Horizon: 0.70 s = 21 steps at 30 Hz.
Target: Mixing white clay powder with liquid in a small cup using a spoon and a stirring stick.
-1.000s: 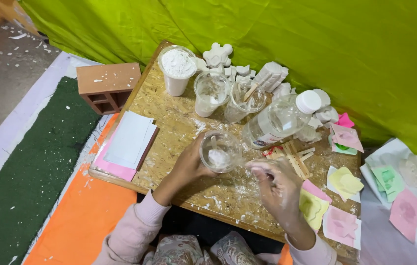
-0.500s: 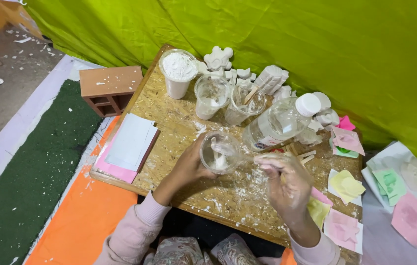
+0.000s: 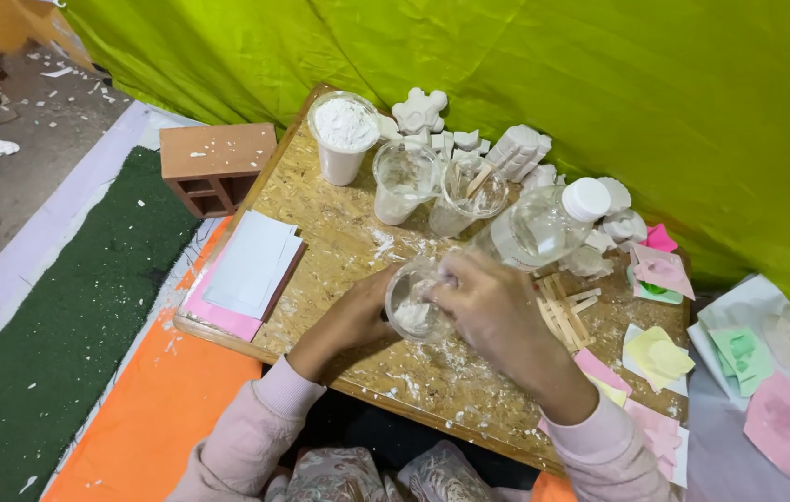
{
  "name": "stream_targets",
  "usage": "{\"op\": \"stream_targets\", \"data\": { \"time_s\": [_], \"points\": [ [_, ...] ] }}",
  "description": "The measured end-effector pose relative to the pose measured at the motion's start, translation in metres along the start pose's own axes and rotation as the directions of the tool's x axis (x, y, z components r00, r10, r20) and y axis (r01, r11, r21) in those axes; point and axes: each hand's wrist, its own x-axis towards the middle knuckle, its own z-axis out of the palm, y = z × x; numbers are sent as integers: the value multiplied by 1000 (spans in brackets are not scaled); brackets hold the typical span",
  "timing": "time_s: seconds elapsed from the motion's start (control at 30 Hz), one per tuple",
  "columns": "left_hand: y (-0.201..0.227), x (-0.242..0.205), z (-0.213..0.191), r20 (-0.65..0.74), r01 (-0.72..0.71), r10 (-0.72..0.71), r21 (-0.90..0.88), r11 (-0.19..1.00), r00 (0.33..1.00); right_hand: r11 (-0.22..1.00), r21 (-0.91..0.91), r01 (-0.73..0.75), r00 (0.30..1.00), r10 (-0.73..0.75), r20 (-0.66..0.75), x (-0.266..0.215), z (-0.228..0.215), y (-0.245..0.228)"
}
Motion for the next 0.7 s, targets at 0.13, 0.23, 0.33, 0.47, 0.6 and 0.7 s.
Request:
{"op": "stream_targets", "data": {
  "time_s": [0.13,0.23,0.33,0.47,0.6,0.7],
  "points": [
    [-31,0,17,14,-120,120,-7,993,993,958,-214,190,981,-176,81,-28,50,18],
    [-31,0,22,33,-152,151,29,988,988,835,-465,293,956,-267,124,-30,42,13],
    [-24,2,22,121,-71,65,43,997,990,823,-479,306,952,-264,154,-38,28,10],
    [-3,-1,21,83,-41,42,-14,999,996,875,-446,188,980,-135,147,-55,3,-2],
    [-7,2,26,82,-114,117,-40,993,990,961,-276,-29,977,86,197,-45,-35,-30],
    [-12,0,33,24,-185,185,-32,982,982,986,-139,-88,965,119,234,-61,-12,-25]
  ]
}}
